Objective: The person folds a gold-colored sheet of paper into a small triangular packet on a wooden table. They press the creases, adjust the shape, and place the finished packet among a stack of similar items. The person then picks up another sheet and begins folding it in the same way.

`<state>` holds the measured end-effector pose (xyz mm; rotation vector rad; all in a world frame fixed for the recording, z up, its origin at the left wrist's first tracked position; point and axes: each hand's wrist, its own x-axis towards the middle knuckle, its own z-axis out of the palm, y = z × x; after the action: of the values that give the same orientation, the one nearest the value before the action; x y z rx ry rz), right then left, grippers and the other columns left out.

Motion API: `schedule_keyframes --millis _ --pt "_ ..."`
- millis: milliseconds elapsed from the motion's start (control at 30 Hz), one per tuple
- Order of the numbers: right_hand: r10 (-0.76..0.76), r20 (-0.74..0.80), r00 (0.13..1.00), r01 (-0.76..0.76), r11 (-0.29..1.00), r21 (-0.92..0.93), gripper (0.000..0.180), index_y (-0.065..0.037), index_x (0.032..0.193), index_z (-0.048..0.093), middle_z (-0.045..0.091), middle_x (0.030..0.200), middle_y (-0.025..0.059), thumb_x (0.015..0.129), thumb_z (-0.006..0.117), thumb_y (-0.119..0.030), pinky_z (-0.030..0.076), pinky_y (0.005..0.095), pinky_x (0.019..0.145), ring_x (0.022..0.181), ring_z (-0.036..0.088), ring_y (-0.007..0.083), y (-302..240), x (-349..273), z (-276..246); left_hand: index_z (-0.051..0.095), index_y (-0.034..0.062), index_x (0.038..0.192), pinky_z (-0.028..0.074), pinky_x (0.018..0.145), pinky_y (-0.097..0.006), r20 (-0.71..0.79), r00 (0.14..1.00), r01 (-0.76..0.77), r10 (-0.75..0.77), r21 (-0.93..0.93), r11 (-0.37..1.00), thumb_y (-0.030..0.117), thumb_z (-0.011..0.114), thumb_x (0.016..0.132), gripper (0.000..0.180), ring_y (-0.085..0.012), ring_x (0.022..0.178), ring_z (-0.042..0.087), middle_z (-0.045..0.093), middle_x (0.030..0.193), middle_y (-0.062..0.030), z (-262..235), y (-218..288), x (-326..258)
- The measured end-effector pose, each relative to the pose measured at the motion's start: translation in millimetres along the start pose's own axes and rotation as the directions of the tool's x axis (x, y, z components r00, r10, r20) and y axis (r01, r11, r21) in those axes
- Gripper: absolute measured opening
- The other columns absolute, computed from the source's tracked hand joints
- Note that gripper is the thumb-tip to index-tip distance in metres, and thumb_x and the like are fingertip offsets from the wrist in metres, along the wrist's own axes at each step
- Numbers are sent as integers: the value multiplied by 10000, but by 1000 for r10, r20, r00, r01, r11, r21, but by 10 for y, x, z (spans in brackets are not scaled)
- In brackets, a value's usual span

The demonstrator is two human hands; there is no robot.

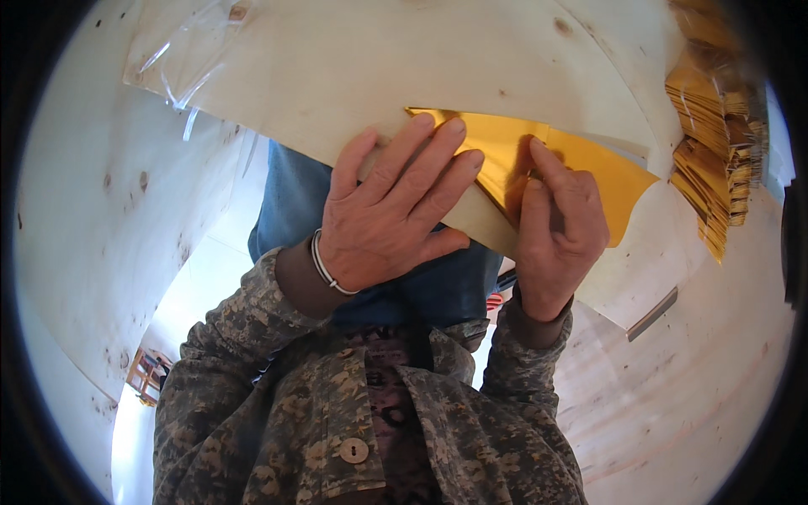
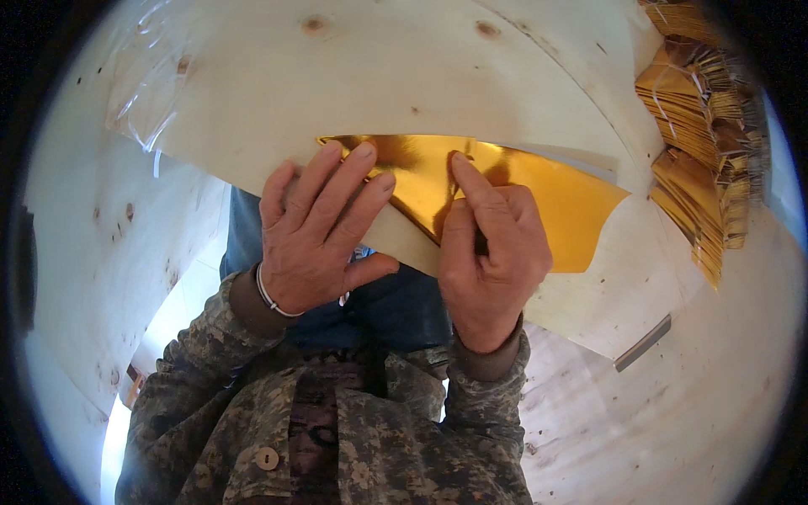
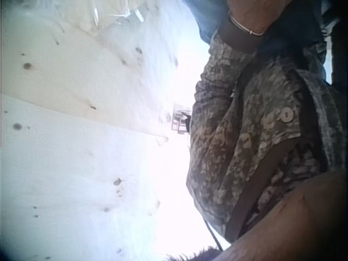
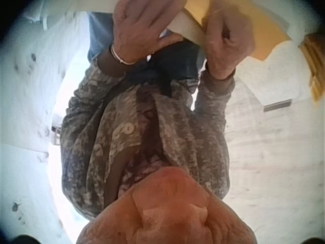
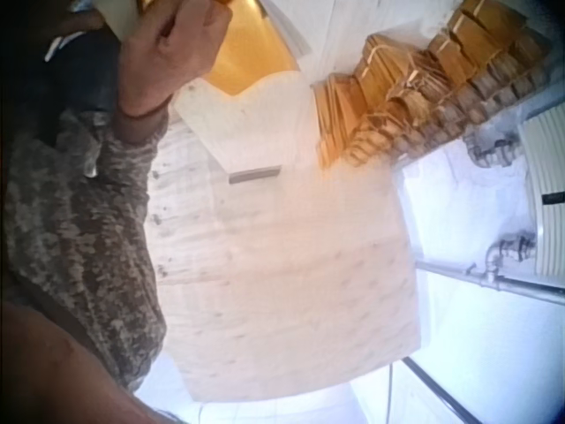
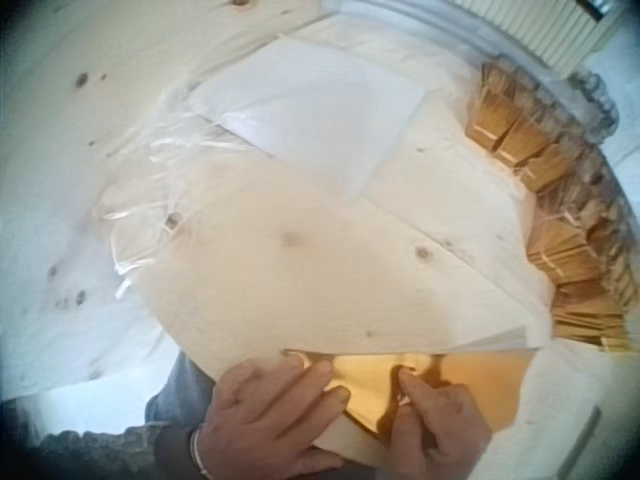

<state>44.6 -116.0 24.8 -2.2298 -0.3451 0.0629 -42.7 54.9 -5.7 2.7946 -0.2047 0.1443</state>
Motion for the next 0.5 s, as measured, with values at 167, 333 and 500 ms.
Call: schedule_keyframes --millis 167,333,500 --pt "-43 5 999 44 997 -62 334 -6 1111 760 592 735 92 811 649 90 449 283 576 632 569 175 -3 14 -10 555 151 1438 144 1215 -486 -11 1000 -3 3 -12 1000 658 467 968 697 -285 1450 400 493 1531 -94 13 -12 -9" --pt "-48 8 999 49 998 -49 341 -7 1110 761 593 739 94 801 657 92 453 281 575 632 573 176 4 10 -12 552 148 1440 141 1215 -488 -13 1000 -16 16 -6 1000 661 459 969 703 -294 1450 400 491 1532 -103 24 -24 -19" --pt "-47 15 999 48 997 -61 349 -7 1116 760 593 744 96 795 664 90 451 278 573 631 572 173 8 5 -18 557 149 1435 141 1215 -488 -24 999 -24 24 4 1000 661 448 975 697 -296 1446 408 496 1527 -106 29 -30 -13"
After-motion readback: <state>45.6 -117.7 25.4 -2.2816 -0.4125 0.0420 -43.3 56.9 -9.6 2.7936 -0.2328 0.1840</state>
